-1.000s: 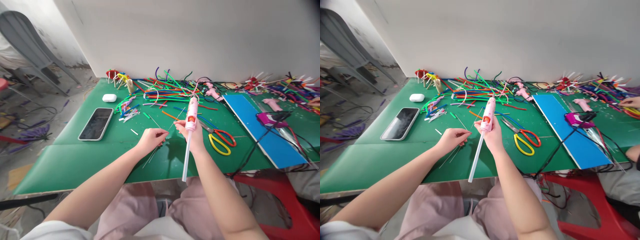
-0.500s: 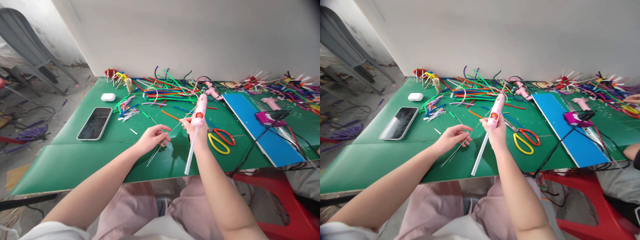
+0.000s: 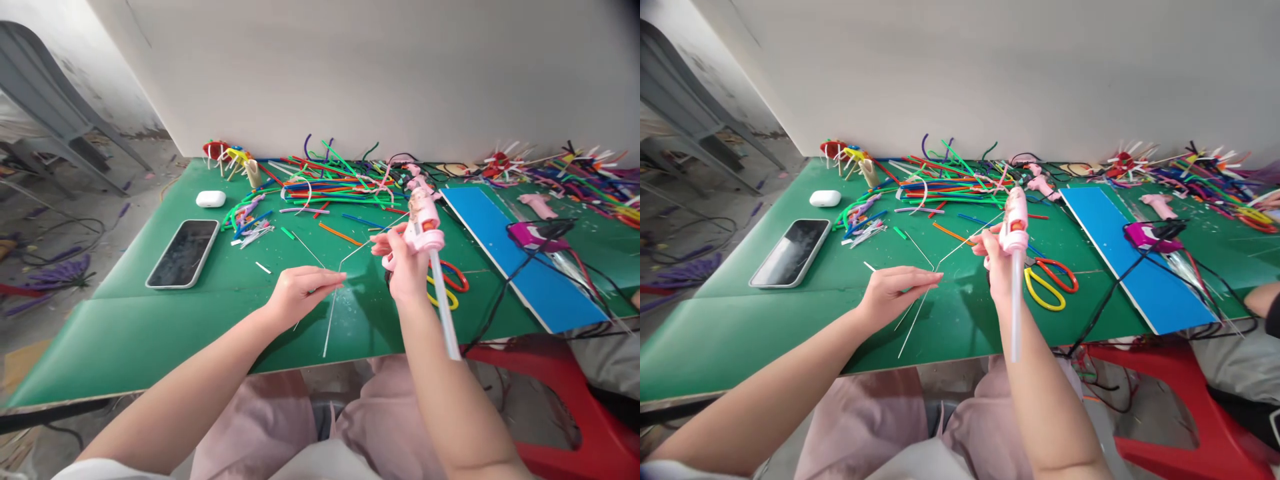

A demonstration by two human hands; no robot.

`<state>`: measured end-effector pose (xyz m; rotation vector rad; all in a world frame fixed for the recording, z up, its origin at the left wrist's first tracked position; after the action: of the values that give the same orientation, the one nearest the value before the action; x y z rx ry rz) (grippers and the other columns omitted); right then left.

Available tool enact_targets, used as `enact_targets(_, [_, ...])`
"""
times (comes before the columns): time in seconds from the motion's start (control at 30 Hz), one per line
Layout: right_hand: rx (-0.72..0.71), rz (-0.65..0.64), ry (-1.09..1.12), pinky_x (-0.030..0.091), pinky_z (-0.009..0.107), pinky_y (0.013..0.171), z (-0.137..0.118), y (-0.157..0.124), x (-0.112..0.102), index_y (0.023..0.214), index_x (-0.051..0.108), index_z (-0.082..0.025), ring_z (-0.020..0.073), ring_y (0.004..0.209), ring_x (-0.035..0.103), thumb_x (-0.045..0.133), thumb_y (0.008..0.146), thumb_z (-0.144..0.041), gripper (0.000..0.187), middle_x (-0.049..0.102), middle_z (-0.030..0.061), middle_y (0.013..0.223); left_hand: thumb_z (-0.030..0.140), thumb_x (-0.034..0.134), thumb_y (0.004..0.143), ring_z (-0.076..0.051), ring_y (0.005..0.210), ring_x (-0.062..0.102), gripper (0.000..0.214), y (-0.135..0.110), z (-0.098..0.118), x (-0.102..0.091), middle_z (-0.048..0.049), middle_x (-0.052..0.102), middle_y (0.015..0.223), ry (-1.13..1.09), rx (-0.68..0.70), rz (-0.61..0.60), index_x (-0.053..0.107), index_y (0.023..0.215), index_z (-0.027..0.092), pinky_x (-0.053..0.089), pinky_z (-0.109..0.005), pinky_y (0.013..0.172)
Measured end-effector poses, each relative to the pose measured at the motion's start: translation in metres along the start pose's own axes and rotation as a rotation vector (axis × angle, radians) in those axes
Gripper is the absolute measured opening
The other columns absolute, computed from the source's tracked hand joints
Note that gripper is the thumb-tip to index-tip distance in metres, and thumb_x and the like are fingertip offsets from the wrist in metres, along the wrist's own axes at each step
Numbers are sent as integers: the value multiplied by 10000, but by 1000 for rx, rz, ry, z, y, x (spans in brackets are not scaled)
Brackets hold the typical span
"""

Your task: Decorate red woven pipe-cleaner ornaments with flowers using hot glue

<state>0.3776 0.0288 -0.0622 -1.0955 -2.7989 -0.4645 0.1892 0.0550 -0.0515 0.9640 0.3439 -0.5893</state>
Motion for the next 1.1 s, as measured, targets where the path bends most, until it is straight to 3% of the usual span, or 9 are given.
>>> enact_targets(0.2, [6, 51, 69, 448, 209, 443, -7, 7, -14, 883, 515, -185, 99, 425, 561, 542, 785, -413, 249, 665, -13, 606, 152, 604, 779, -95, 724, 670, 144, 2, 2, -12, -22, 717, 816, 5, -1, 82, 675, 900, 184, 536, -161, 667])
enact_targets(0.3, [14, 7, 108, 447, 223, 395, -13, 6, -15, 897, 536, -186, 113, 413, 555, 522, 787, -434, 273, 664, -6, 622, 133, 583, 792, -91, 732, 664, 156, 3, 3, -20, -26, 712, 816, 95, 62, 78, 661, 920, 177, 528, -160, 665])
enact_targets(0.43, [58, -151, 89, 375, 211, 296, -15, -3, -8, 840, 573, -175, 122, 393, 534, 494, 793, -467, 307, 654, 11, 638, 102, 497, 830, -123, 765, 656, 208, 3, 3, -28, -53, 700, 878, 325, 225, -67, 624, 989, 150, 531, -206, 658])
enact_targets(0.53, [100, -368, 61, 353, 209, 312, -9, -14, 2, 819, 582, -176, 111, 392, 524, 500, 797, -459, 296, 640, 13, 664, 88, 412, 854, -152, 796, 646, 253, -2, -3, -31, -79, 689, 923, 465, 302, -210, 591, 1030, 119, 540, -247, 673])
enact_targets(0.73, [247, -781, -214, 327, 208, 360, 5, -45, 18, 801, 586, -167, 89, 397, 458, 496, 810, -453, 300, 538, -11, 539, 107, 366, 875, -156, 800, 635, 241, -10, -15, -36, -84, 675, 870, 612, 290, -310, 571, 1001, 101, 540, -245, 635])
enact_targets(0.9, [297, -839, -418, 342, 209, 387, 10, -59, 32, 702, 570, -172, 78, 396, 412, 524, 793, -393, 244, 444, -43, 472, 75, 386, 856, -157, 760, 625, 199, -16, -15, -31, -78, 645, 770, 759, 322, -404, 572, 924, 98, 525, -243, 592])
enact_targets(1.0, [275, -885, -511, 377, 210, 402, 15, -64, 38, 670, 561, -173, 91, 435, 469, 536, 778, -362, 219, 525, -8, 543, 62, 391, 849, -152, 747, 617, 188, -18, -15, -30, -73, 633, 755, 763, 315, -427, 568, 899, 104, 517, -239, 586])
enact_targets(1.1, [263, -843, -552, 399, 216, 410, 21, -65, 37, 645, 559, -174, 106, 459, 500, 551, 757, -364, 221, 559, 12, 572, 66, 393, 852, -156, 755, 617, 185, -18, -17, -31, -68, 628, 747, 761, 287, -423, 568, 896, 103, 517, -241, 585])
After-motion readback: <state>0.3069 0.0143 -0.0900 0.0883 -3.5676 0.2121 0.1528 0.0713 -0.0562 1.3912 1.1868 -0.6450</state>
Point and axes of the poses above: each hand's wrist, its own y-axis towards the middle knuckle, its own x-axis out of the palm, z = x × y, the point moved 6 cm from there along y, towards the middle knuckle
